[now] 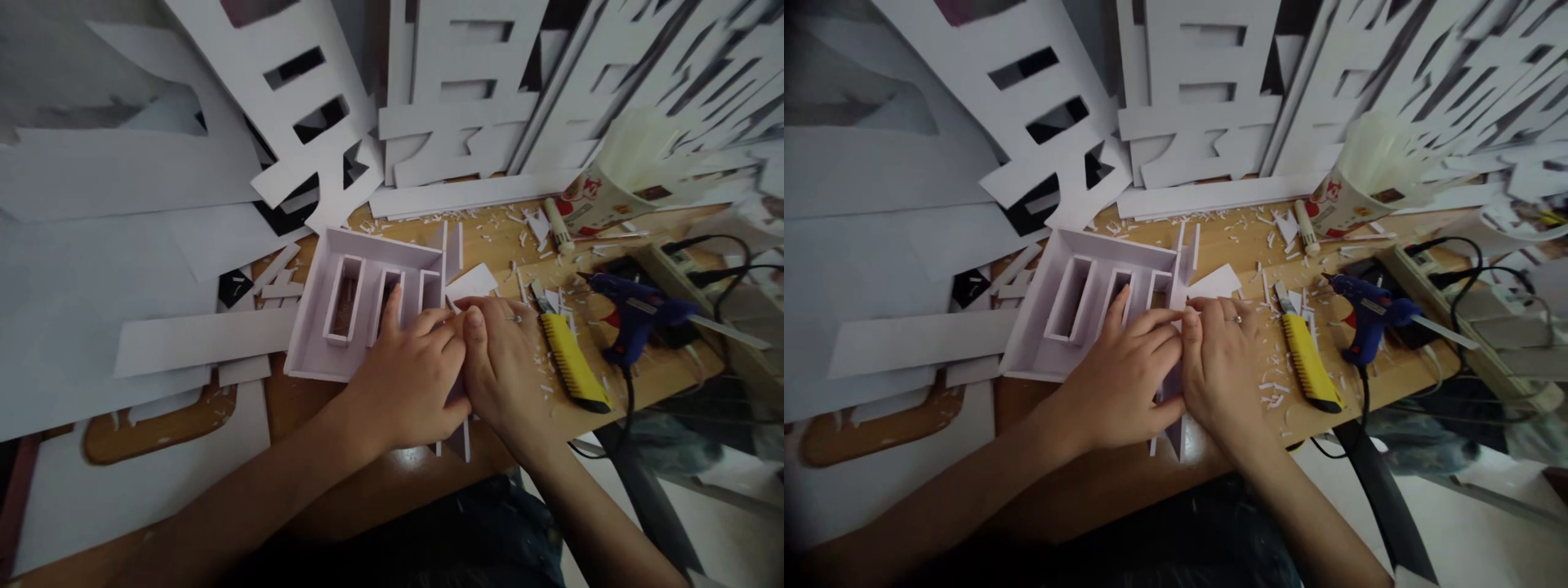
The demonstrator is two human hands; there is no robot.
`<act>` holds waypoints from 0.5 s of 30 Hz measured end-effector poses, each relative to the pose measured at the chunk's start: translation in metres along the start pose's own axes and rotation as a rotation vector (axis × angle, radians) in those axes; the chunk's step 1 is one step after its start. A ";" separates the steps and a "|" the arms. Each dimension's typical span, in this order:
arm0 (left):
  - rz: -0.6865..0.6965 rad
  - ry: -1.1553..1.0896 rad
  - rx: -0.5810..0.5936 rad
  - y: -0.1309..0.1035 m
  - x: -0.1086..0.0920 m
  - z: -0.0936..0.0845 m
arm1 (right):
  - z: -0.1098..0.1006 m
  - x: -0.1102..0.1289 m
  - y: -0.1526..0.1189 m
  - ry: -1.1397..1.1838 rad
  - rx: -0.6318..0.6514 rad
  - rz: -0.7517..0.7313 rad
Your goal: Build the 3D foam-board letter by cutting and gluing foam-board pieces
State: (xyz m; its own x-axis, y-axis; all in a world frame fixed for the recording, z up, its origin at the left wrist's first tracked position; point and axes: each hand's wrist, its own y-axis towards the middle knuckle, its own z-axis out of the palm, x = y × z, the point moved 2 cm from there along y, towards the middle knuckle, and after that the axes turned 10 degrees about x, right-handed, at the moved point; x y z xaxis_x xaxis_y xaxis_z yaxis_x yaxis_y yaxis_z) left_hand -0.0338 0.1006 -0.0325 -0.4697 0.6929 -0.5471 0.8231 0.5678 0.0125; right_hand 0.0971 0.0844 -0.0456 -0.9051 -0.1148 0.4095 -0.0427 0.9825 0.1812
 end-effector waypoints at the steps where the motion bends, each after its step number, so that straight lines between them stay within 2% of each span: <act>1: 0.002 0.005 -0.003 0.000 0.000 0.000 | 0.000 -0.001 0.000 0.049 0.001 0.014; 4: 0.000 0.032 -0.001 0.000 0.000 -0.002 | -0.004 -0.010 -0.005 0.311 -0.034 0.097; 6: -0.003 0.050 0.009 0.000 -0.001 -0.004 | -0.011 -0.020 -0.017 0.401 -0.123 0.136; 8: -0.007 0.064 0.022 0.000 -0.002 -0.004 | -0.020 -0.030 -0.037 0.350 -0.234 0.147; 10: -0.016 0.074 0.034 0.001 -0.003 -0.003 | -0.025 -0.042 -0.059 0.361 -0.273 0.190; 13: -0.035 0.049 0.027 0.001 -0.007 -0.003 | -0.025 -0.057 -0.083 0.395 -0.283 0.212; 15: -0.029 -0.001 -0.007 0.000 -0.010 -0.008 | -0.024 -0.065 -0.090 0.411 -0.273 0.215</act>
State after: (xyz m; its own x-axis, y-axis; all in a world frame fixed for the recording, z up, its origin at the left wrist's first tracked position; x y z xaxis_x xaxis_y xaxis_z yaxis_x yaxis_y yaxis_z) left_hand -0.0316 0.0970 -0.0199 -0.4928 0.6755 -0.5485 0.8069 0.5907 0.0025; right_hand 0.1697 0.0001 -0.0673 -0.6390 -0.0167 0.7690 0.2866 0.9226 0.2582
